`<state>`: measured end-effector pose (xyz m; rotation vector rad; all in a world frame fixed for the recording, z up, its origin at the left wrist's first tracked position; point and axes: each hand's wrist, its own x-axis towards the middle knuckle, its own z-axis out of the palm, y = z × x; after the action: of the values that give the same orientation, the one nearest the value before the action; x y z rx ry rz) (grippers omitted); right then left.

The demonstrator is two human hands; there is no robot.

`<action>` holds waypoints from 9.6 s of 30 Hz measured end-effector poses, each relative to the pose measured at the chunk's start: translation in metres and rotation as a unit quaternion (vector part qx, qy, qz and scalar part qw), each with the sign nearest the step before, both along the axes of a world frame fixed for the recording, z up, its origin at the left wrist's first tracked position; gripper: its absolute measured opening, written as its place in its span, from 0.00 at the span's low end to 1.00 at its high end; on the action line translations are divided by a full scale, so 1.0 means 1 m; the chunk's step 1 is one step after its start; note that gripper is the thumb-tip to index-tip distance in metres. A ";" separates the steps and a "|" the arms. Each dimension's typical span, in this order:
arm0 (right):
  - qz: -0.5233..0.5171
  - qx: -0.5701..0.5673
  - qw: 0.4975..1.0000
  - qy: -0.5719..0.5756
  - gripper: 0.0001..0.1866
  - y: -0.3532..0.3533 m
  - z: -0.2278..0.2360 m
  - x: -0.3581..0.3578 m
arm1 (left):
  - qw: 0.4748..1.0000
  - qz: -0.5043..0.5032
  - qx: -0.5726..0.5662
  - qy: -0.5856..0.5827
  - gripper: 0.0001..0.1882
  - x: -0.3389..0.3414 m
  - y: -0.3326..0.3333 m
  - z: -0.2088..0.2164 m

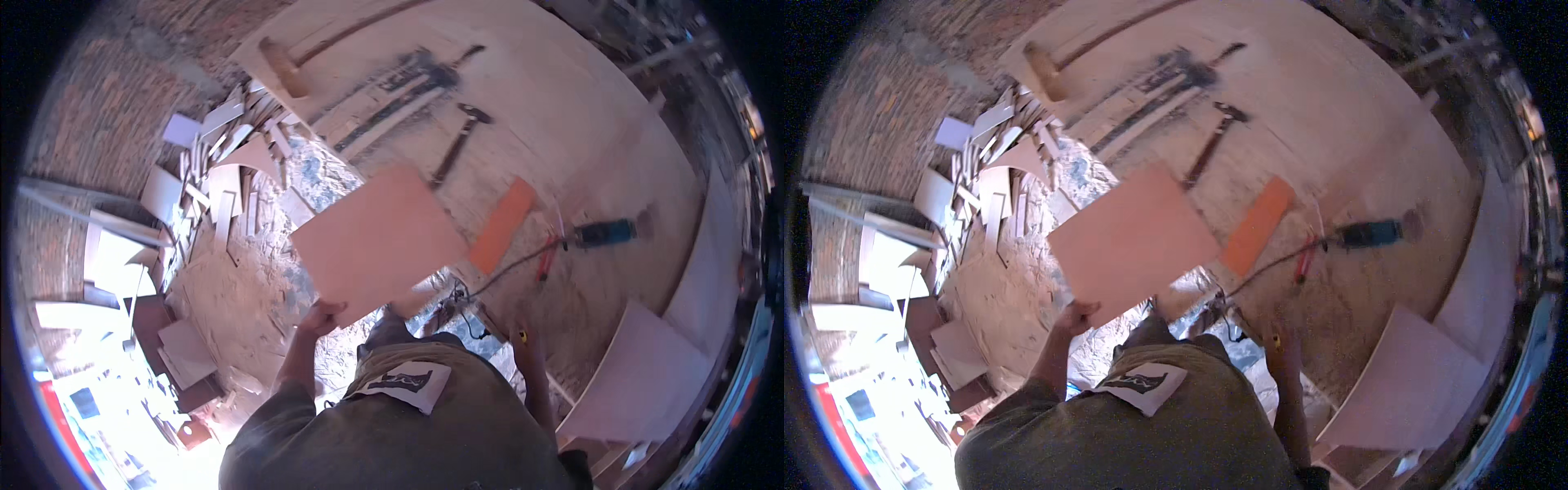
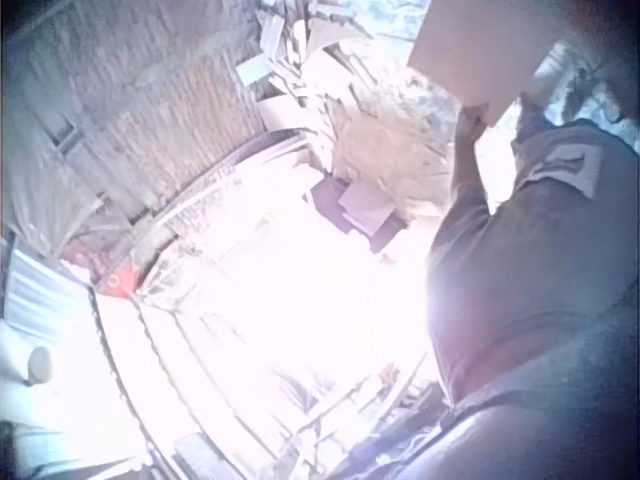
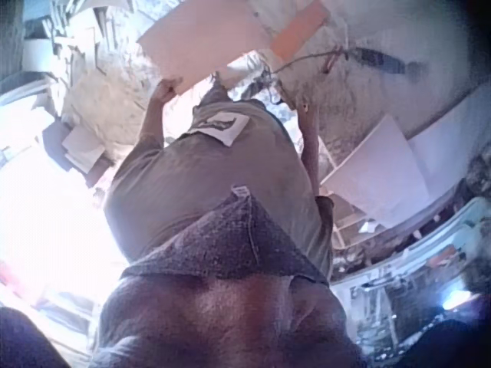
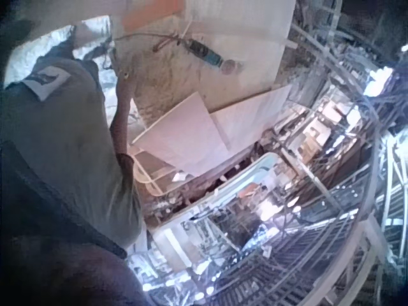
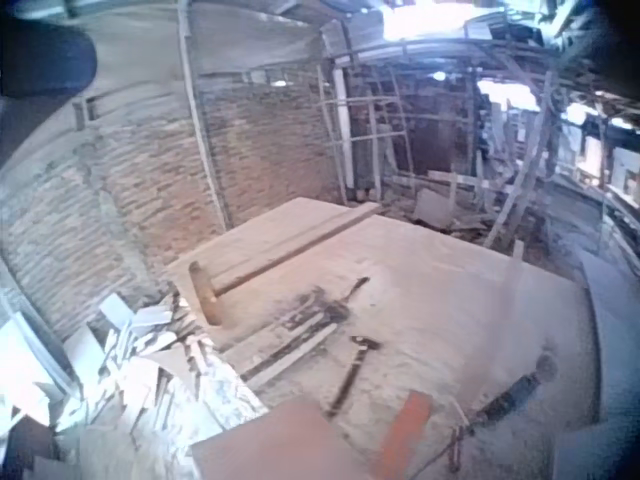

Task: The person measures wood panels with a tape measure, applies substance to the edges with a cloth, and joins the panels together using a pneumatic nail gun.

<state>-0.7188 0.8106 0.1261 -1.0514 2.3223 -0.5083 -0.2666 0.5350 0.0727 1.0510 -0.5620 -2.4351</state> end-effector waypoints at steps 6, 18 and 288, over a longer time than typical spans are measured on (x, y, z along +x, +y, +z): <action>-0.026 -0.049 0.995 -0.081 0.23 -0.011 0.008 0.002 | 0.998 -0.019 -0.042 0.035 0.17 -0.156 -0.037 -0.013; -0.040 -0.073 0.977 -0.196 0.20 -0.040 0.012 0.014 | 0.768 -0.408 -0.319 -0.377 0.36 -0.211 -0.090 0.001; -0.392 -0.149 0.776 -0.471 0.14 -0.297 -0.026 0.068 | 0.669 -0.360 -0.584 -0.284 0.16 -0.276 -0.366 0.068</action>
<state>-0.6505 0.5135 0.0999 0.2048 1.6261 -1.3724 -0.5428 0.1688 0.1402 0.9648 -2.6714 -1.3851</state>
